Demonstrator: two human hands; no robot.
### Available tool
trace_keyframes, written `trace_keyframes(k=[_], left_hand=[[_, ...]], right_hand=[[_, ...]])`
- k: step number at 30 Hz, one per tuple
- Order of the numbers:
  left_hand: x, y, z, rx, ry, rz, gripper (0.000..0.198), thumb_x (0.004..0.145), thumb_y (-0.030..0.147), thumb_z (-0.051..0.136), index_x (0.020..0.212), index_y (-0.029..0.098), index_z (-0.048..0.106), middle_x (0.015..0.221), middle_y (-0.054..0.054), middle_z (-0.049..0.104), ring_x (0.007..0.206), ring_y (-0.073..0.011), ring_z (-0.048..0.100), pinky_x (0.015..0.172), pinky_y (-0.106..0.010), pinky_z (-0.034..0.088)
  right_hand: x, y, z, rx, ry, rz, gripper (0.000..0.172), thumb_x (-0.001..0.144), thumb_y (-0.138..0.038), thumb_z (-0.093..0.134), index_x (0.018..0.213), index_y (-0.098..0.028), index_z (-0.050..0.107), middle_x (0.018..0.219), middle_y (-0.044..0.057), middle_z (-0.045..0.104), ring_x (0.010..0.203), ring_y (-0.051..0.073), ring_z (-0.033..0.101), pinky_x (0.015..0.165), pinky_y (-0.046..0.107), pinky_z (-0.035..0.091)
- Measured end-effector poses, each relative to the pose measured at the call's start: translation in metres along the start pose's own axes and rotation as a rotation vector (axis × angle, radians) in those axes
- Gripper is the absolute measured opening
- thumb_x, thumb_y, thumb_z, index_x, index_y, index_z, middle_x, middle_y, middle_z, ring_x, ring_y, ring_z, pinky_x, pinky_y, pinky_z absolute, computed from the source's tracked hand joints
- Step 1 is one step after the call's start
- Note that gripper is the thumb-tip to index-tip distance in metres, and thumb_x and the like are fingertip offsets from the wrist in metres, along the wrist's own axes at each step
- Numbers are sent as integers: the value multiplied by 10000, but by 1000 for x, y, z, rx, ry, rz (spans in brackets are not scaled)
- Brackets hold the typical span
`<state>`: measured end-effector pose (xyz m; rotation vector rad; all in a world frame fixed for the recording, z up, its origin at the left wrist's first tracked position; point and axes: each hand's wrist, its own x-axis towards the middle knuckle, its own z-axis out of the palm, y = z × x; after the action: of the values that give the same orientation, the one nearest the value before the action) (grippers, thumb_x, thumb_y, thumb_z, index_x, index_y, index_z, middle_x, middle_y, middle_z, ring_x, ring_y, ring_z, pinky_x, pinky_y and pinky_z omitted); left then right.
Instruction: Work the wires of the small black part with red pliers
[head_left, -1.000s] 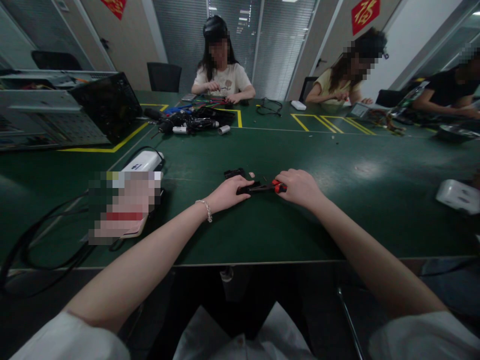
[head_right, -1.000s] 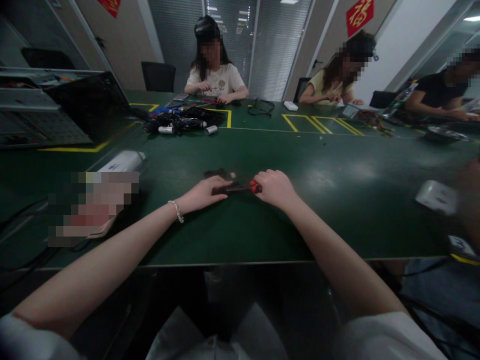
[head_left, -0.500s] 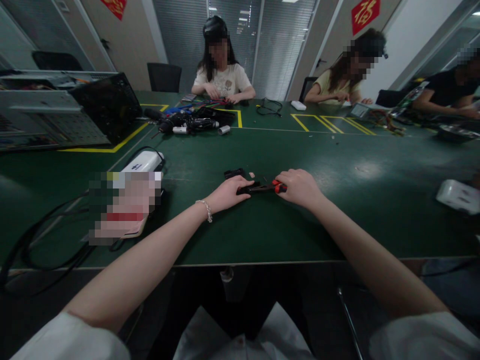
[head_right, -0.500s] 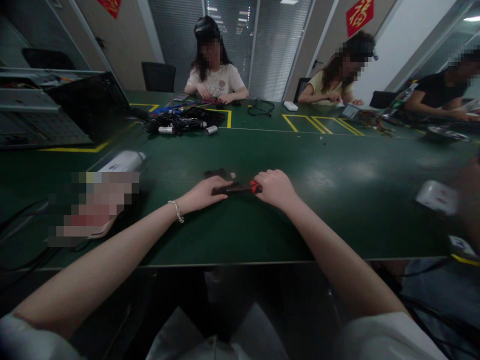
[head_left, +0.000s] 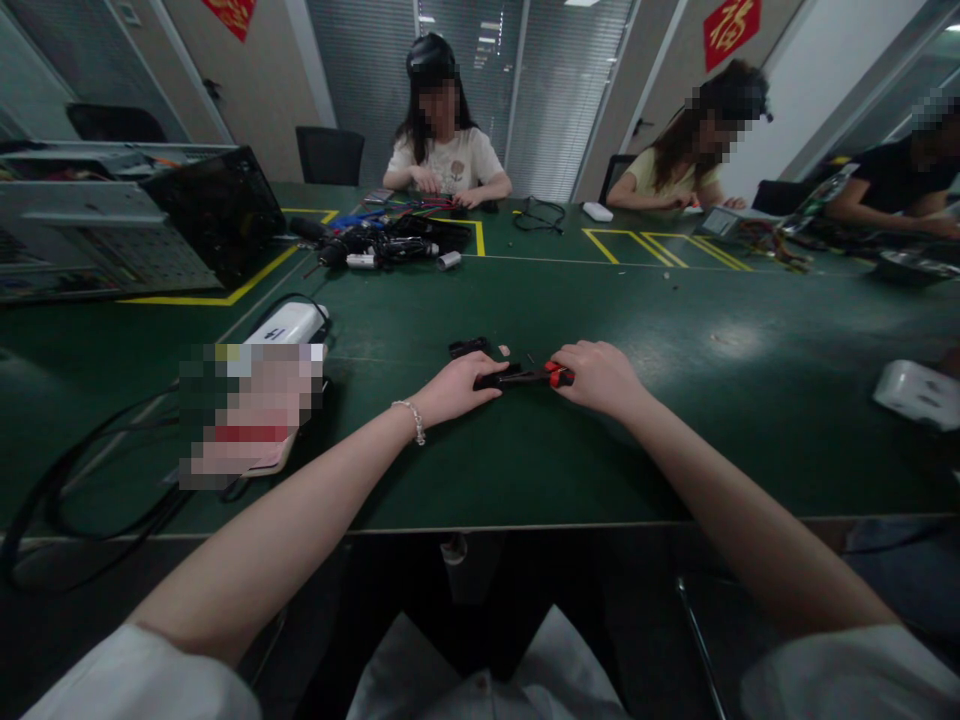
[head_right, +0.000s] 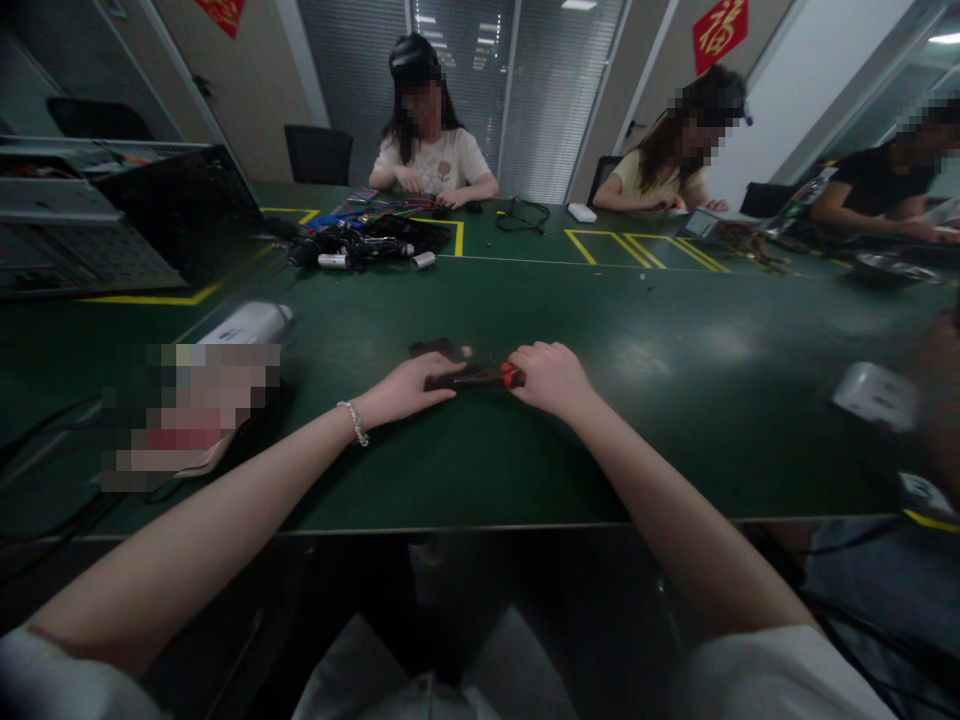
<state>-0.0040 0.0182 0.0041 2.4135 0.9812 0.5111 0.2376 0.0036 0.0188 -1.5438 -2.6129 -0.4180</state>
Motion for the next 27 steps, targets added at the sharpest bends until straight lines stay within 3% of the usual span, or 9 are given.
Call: trace_keyframes(k=[27], left_hand=[[0, -1, 0, -18, 8, 0, 440, 816, 242, 556, 1246, 182, 486, 1137, -69, 538, 1011, -180, 525, 911, -321, 402]], right_hand=[[0, -2, -2, -45, 19, 0, 233, 748, -340, 495, 870, -178, 611, 857, 76, 637, 788, 208, 530, 655, 311, 328]])
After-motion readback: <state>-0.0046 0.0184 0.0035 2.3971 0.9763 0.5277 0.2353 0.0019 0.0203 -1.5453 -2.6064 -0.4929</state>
